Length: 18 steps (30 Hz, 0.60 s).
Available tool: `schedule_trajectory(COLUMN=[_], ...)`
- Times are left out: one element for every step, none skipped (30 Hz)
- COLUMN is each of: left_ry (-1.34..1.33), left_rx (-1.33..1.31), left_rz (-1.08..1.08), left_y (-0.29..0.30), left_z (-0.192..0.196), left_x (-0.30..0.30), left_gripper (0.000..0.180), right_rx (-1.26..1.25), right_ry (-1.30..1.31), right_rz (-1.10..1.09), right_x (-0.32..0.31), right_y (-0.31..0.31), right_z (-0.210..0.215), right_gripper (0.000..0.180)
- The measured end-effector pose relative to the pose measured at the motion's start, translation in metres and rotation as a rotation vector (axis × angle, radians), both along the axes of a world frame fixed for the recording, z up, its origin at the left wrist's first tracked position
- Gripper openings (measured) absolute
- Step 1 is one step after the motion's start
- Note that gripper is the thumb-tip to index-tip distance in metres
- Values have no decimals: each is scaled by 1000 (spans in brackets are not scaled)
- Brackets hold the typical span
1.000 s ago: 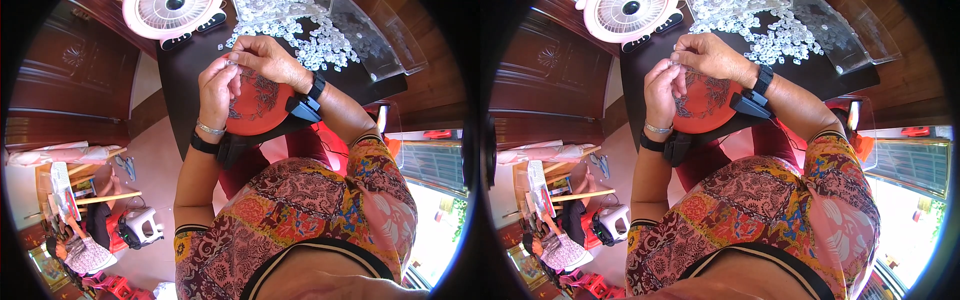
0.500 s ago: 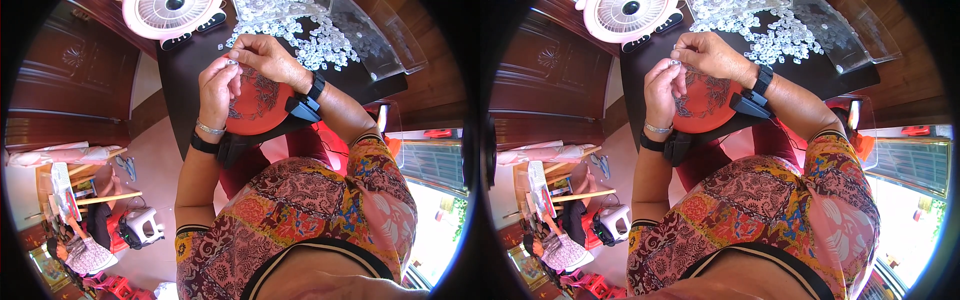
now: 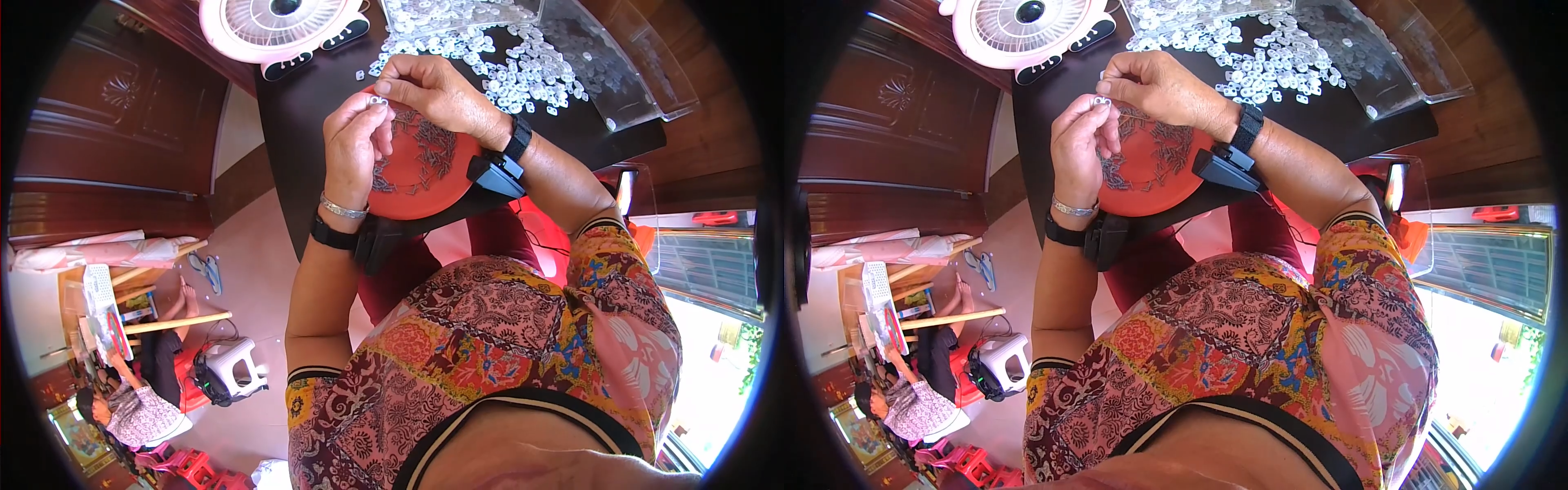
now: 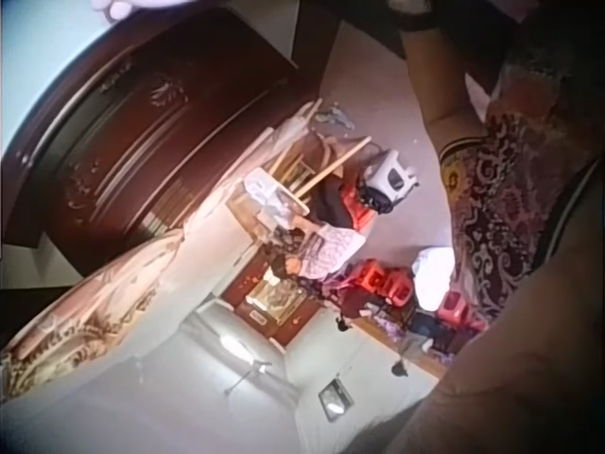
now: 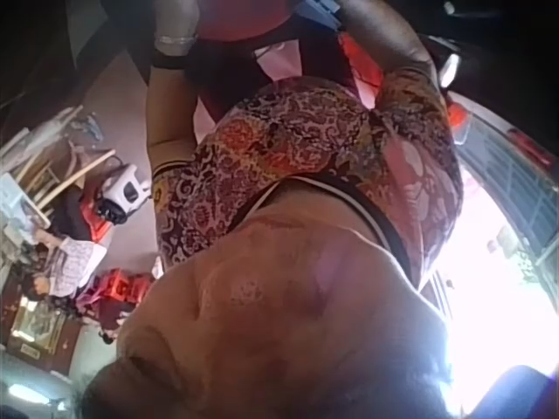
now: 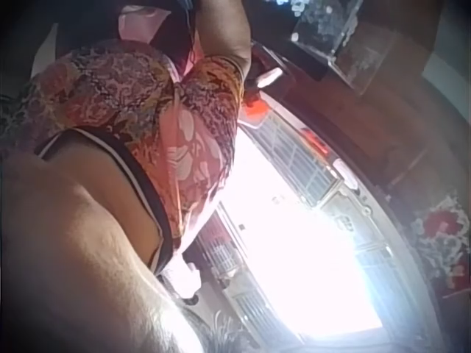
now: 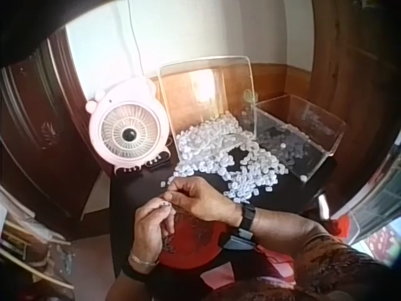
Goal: The recorder is manually assembling small metal rings into white plastic components on a table.
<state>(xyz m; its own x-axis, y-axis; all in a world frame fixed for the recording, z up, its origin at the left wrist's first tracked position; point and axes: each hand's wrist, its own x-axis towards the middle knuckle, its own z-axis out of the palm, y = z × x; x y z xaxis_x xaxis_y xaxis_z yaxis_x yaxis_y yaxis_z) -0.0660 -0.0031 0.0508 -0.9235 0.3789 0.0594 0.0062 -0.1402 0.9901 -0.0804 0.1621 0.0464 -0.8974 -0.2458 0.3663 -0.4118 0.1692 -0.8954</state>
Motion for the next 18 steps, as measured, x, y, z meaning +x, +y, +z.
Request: schedule_trajectory(left_ry=[3, 6, 6, 2, -1, -2, -6, -10, -10, -18, -26, -26, -20, -13, -13, -10, -8, -9], left_rx=[5, 11, 11, 2, -7, -7, 0, 7, 8, 4, -1, -1, 1, 3, 3, 1, -1, -1], left_rz=[-2, -5, -6, -5, -1, -1, -6, -11, -11, -11, -11, -11, -6, -1, -1, 3, 9, 9], left_y=[-1, -1, -1, 0, -1, -1, -2, -2, -1, -1, 0, 0, -1, -1, -1, -1, -1, -1], left_z=[-2, -3, -2, 0, 0, 0, -1, -1, -1, -2, -2, -1, -1, 0, 0, -1, -1, -1], left_x=[-1, -1, -1, -1, -1, -1, -1, -1, -1, -1, -1, -1, 0, 0, 0, -1, -1, -1], left_gripper=[21, 21, 21, 21, 21, 21, 21, 21, 21, 21, 21, 21, 22, 22, 22, 22, 22, 22], right_rx=[-2, -4, -5, -7, -10, -11, -1, 10, 10, 12, 13, 12, -2, -16, -16, -9, -3, -3], right_ry=[-1, -2, -2, -10, -17, -18, -7, 4, 4, 6, 8, 8, -7, -22, -22, -14, -7, -8], right_rz=[8, 14, 13, 17, 24, 24, 17, 9, 9, 7, 5, 5, 7, 9, 8, 4, 0, 0], right_x=[-1, -1, -1, -1, -1, -1, 0, 1, 1, 0, 0, 0, 1, 1, 1, 0, 0, 0], right_y=[-1, -1, 0, 0, 0, -1, -2, -2, -1, -1, 0, -1, -2, -2, -1, -1, -1, -1], right_z=[-2, -2, -2, -2, -2, -1, 0, 1, 1, 0, 0, 0, 0, 1, 0, 0, -1, 0], right_gripper=[21, 21, 21, 21, 22, 22, 22, 22, 22, 22, 21, 21, 21, 21, 21, 21, 20, 20])
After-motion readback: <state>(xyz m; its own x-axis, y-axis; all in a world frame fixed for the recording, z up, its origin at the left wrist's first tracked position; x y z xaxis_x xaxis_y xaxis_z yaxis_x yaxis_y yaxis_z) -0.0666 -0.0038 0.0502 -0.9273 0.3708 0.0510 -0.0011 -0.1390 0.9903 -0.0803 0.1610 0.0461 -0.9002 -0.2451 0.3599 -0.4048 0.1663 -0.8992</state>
